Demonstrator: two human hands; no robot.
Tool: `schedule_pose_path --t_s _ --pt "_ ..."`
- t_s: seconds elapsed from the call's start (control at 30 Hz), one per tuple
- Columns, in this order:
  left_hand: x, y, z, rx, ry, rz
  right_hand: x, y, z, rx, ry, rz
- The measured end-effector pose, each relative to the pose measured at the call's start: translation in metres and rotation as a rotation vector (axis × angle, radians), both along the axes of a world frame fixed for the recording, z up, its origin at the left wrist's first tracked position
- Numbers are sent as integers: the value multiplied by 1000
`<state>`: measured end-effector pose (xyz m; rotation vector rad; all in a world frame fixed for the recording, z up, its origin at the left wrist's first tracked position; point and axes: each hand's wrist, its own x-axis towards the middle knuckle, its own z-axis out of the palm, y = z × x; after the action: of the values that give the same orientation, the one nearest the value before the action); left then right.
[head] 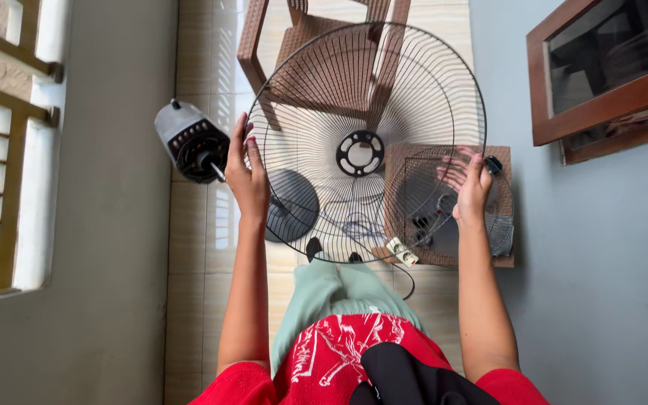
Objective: The person sits on the floor and unscrews the rear cap of a standing fan, removes the front grille and places it on a chair, then detaches the blade and uses a cloth to wipe the motor housing and other fan parts.
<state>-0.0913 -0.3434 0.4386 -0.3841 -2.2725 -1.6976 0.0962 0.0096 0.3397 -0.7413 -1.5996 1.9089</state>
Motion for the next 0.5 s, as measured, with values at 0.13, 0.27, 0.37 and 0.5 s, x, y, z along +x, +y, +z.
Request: schedule_pose_path --t_s 0.13,0.27,0.37,0.5 --pt "-30 24 -8 -208 186 -29 -13 6 7 -8 -94 -81" --pt "-45 44 -38 -366 121 -49 -40 0 5 -52 -102 -165" --pt "-53 53 -68 -458 56 -99 -75 -9 -1 -127 -140 -226" --pt "-62 56 -103 -624 2 -207 -140 -29 -3 -248 -160 -237"
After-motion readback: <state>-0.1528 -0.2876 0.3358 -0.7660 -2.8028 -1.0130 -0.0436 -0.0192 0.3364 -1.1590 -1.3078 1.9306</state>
